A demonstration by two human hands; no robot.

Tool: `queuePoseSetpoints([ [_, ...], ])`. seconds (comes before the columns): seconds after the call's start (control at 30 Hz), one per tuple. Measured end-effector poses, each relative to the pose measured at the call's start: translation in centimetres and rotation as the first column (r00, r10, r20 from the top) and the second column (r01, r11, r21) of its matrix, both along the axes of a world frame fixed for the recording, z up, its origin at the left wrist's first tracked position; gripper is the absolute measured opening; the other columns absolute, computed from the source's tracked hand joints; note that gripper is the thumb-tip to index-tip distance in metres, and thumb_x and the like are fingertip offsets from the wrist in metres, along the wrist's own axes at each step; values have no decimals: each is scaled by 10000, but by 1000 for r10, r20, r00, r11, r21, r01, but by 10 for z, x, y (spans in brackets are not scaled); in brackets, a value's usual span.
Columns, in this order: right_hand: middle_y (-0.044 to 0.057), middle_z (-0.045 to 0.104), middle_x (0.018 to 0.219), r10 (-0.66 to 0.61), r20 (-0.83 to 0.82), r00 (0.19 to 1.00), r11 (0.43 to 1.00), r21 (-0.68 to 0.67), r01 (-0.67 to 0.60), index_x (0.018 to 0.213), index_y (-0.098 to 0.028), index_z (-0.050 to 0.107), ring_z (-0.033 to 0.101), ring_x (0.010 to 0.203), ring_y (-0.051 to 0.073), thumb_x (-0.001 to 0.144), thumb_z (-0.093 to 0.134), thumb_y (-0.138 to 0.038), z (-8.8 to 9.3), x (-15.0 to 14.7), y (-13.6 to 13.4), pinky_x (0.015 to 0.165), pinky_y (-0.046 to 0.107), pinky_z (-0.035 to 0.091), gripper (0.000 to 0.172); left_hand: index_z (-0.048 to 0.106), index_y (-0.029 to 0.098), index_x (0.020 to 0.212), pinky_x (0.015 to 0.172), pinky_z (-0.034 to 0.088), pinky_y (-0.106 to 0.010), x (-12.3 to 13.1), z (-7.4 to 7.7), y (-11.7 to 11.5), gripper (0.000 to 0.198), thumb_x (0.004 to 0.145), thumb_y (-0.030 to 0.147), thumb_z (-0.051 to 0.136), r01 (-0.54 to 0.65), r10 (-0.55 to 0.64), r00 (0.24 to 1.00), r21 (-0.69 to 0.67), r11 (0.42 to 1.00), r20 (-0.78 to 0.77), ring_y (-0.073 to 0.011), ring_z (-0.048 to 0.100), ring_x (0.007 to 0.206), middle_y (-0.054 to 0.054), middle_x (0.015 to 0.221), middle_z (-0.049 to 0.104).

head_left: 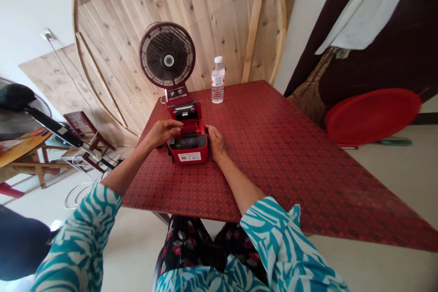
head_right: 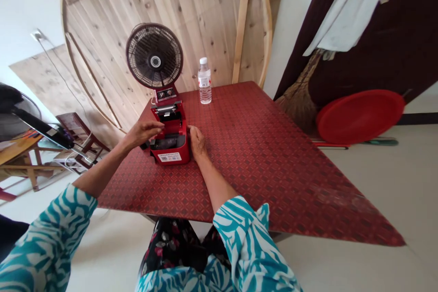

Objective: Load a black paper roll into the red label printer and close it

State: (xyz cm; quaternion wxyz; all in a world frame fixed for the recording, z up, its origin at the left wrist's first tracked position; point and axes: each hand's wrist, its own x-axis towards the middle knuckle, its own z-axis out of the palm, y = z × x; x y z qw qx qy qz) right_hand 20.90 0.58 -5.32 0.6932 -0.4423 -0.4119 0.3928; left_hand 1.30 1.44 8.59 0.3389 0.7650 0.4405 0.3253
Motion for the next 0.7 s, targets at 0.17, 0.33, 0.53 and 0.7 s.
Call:
queuePoseSetpoints([
  [0.17,56,745,1145,-11,-3,1000,1000,-13,11,1053,-235,715,658,1108,248,835,482,-623,-4,0,3,1050,450,477,503,780,234,718,774,469,-248,33,5,33,189,667,65,714,207,-191,873,-13,978,-449,-192,671,817,-8,822,769],
  [0.33,68,753,1129,-10,21,1000,1000,-8,10,1026,-235,724,662,1106,269,813,491,-658,-2,1,3,1064,475,465,528,757,229,646,648,415,-243,44,-1,46,172,624,61,725,250,-220,760,-38,968,-611,-191,640,683,-11,679,728],
  [0.53,76,744,1135,-26,41,999,1000,-14,26,1033,-225,717,652,1116,269,815,472,-631,-2,0,3,1065,464,459,523,763,246,714,681,416,-232,46,-9,52,197,632,78,701,255,-216,691,-47,966,-689,-210,668,791,-24,775,751],
  [0.7,56,746,1133,-15,36,999,1000,-26,16,1047,-237,713,658,1106,249,825,482,-604,-3,1,1,1056,437,472,487,762,263,739,708,413,-233,43,-14,50,235,608,71,731,214,-148,738,20,977,-659,-223,666,851,-9,781,741],
])
